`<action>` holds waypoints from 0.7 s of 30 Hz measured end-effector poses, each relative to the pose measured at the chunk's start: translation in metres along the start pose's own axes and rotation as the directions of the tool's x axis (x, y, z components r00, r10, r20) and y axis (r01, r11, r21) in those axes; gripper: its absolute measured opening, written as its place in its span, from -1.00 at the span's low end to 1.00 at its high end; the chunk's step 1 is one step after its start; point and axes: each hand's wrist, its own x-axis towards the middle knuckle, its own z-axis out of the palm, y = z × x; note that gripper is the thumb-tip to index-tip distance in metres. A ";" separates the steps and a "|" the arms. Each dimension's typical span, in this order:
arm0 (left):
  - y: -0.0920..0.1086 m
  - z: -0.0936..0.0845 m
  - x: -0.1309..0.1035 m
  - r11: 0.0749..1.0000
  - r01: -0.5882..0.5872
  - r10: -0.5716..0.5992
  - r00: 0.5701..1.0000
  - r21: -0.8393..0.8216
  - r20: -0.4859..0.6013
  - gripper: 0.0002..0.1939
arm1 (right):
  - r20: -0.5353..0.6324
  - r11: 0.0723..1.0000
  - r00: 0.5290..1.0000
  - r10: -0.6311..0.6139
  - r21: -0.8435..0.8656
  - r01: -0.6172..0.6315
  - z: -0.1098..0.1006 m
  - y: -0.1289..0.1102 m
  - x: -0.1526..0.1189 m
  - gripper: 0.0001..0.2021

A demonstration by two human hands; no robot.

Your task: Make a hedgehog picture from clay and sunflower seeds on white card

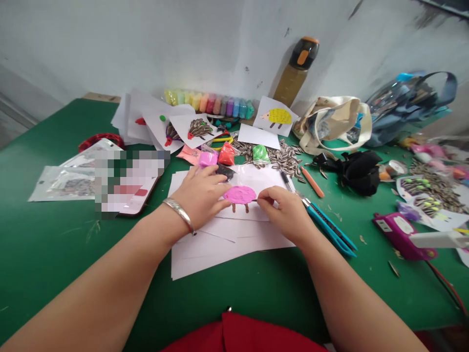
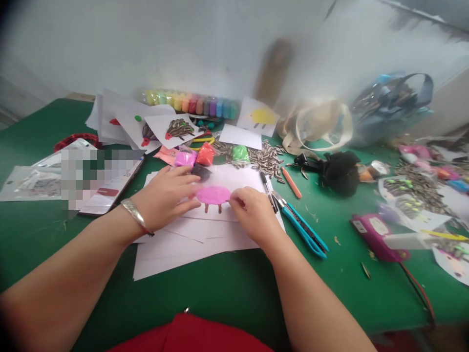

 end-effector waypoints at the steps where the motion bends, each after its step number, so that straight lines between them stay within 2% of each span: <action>1: -0.004 -0.002 0.000 1.000 0.011 -0.011 1.000 0.006 -0.014 -0.71 | 0.006 1.000 1.000 -0.005 -0.001 0.005 0.001 0.000 0.000 -0.89; 7: -0.023 -0.009 0.003 0.994 0.106 -0.105 0.994 0.008 -0.042 -0.70 | 0.034 0.999 0.999 -0.029 -0.020 0.029 0.006 -0.005 0.000 -0.87; 11: -0.027 -0.007 0.004 0.980 0.201 -0.201 0.978 -0.015 -0.060 -0.70 | 0.047 0.999 0.999 -0.024 -0.032 0.026 0.008 -0.006 0.001 -0.86; 14: -0.027 -0.004 0.004 0.979 0.201 -0.204 0.977 -0.043 -0.061 -0.71 | 0.063 0.998 0.998 -0.006 -0.063 0.010 0.010 -0.006 0.002 -0.86; 17: -0.028 -0.002 0.004 0.981 0.189 -0.192 0.980 -0.050 -0.046 -0.70 | 0.009 0.999 1.000 0.028 -0.015 -0.028 0.010 -0.006 0.001 -0.88; 21: -0.031 0.000 0.005 0.974 0.224 -0.225 0.974 -0.030 -0.029 -0.67 | -0.126 0.978 0.981 0.145 0.165 -0.124 0.006 -0.002 0.002 -0.90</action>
